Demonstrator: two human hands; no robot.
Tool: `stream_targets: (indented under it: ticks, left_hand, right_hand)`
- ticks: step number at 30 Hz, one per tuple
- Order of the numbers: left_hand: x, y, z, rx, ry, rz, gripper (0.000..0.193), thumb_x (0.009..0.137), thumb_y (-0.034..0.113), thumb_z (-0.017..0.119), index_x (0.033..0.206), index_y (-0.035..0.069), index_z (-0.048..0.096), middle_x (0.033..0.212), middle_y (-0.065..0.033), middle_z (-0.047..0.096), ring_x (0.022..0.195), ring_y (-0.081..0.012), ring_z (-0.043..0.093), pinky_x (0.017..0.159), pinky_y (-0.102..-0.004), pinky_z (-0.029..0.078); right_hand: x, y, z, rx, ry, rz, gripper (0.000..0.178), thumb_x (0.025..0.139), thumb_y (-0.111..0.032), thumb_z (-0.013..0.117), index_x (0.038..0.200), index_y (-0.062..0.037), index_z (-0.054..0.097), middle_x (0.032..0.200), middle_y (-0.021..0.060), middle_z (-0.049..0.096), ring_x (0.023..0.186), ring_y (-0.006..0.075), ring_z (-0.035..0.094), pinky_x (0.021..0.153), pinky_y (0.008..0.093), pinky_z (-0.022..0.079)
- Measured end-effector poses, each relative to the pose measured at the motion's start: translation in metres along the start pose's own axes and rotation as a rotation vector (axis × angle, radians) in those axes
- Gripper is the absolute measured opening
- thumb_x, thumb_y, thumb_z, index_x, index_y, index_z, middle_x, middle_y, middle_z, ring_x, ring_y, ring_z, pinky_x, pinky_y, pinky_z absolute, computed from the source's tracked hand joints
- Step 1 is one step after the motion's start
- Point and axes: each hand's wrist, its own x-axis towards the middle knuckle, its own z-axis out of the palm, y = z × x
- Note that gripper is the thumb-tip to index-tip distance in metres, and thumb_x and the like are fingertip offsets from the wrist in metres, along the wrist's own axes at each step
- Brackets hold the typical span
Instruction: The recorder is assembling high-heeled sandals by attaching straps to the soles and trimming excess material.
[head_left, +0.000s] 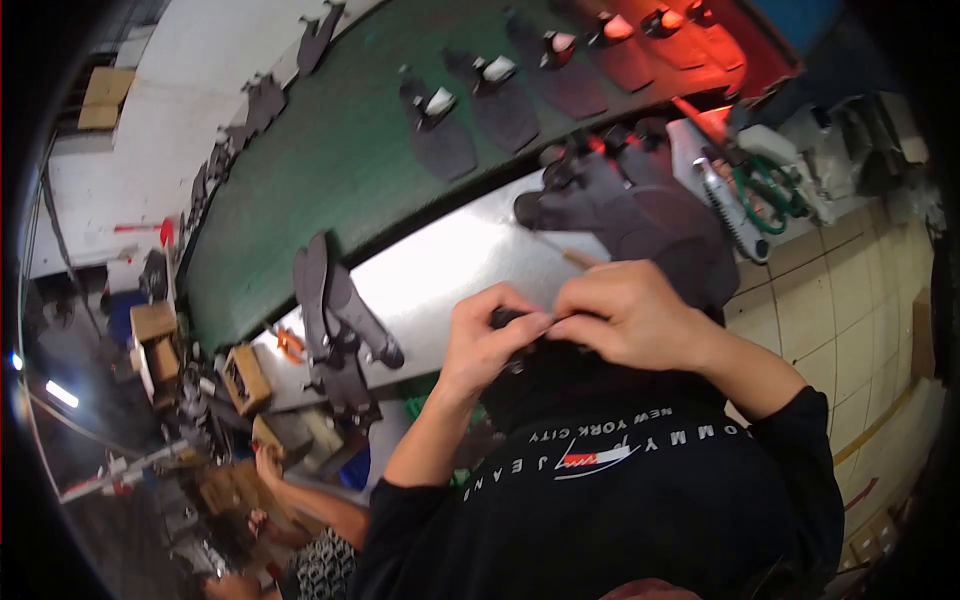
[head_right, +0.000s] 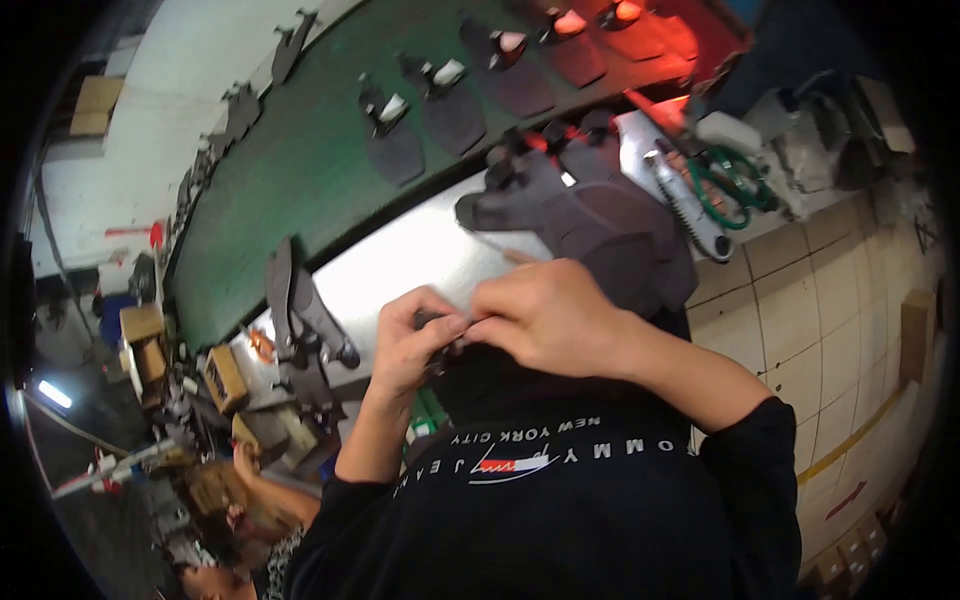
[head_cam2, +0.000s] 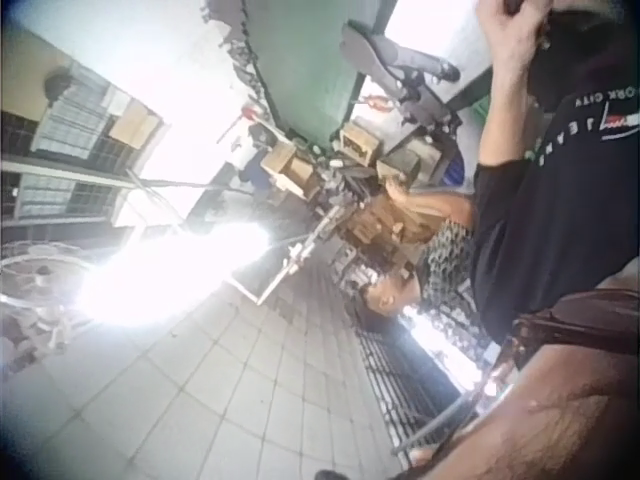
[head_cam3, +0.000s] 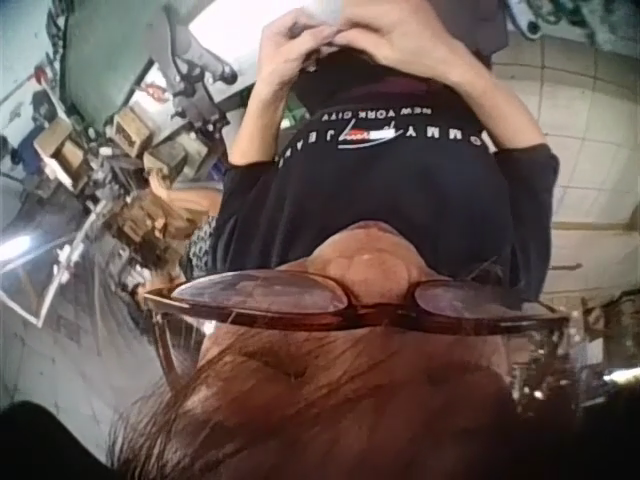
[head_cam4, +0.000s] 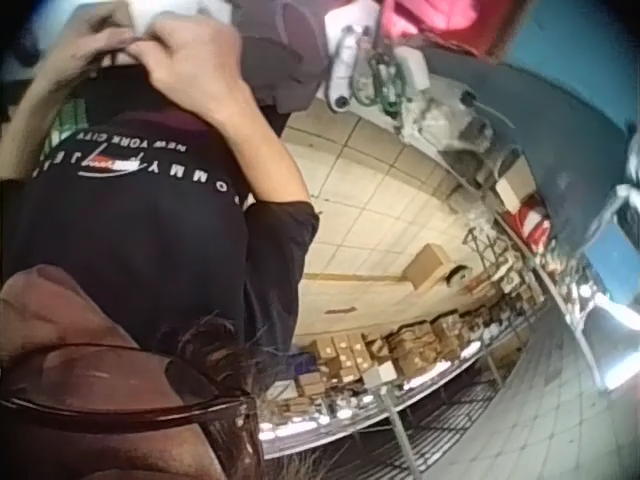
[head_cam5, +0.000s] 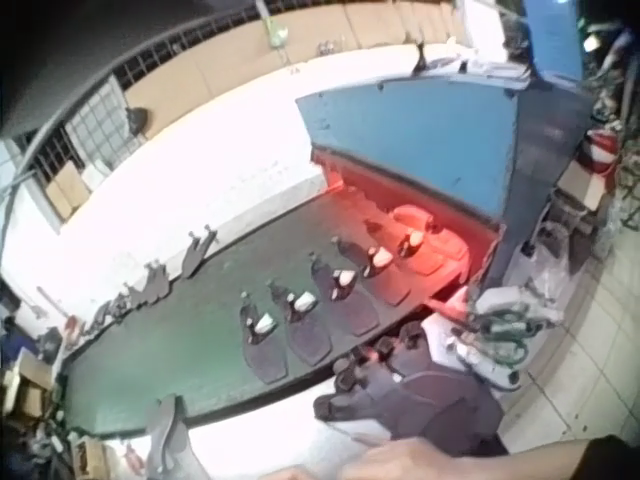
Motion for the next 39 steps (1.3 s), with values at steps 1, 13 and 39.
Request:
stream_targets:
  ticks: [1,13,39]
  left_hand:
    - [0.003,-0.001,0.000,0.044,0.026,0.060,0.014,0.081,0.012,0.072,0.080,0.002,0.063,0.068,-0.0027,0.062,0.059,-0.0074,0.054,0.052,-0.0209,0.042]
    - [-0.012,-0.071,-0.087,-0.976,0.421,0.147,0.021,0.085,0.025,0.064,0.100,0.010,0.065,0.094,-0.0029,0.068,0.083,-0.0114,0.063,0.073,-0.0284,0.050]
    - [0.033,-0.024,0.017,-1.539,0.235,-0.204,0.032,0.076,0.032,0.076,0.097,0.010,0.066,0.083,-0.0028,0.067,0.053,-0.0070,0.050,0.040,-0.0192,0.022]
  right_hand:
    - [0.001,-0.004,-0.003,-0.177,0.025,-0.072,0.013,0.075,-0.018,0.072,0.079,-0.0080,0.064,0.072,0.0068,0.062,0.070,0.0241,0.062,0.071,0.0370,0.049]
    - [-0.009,0.068,0.068,-0.519,0.336,0.058,0.021,0.075,-0.014,0.068,0.093,-0.0057,0.061,0.093,0.0050,0.052,0.088,0.0219,0.052,0.080,0.0349,0.044]
    - [-0.020,0.010,0.045,0.493,0.195,0.109,0.062,0.087,0.001,0.044,0.145,-0.0190,0.036,0.083,0.0063,0.067,0.069,0.0131,0.062,0.070,0.0276,0.047]
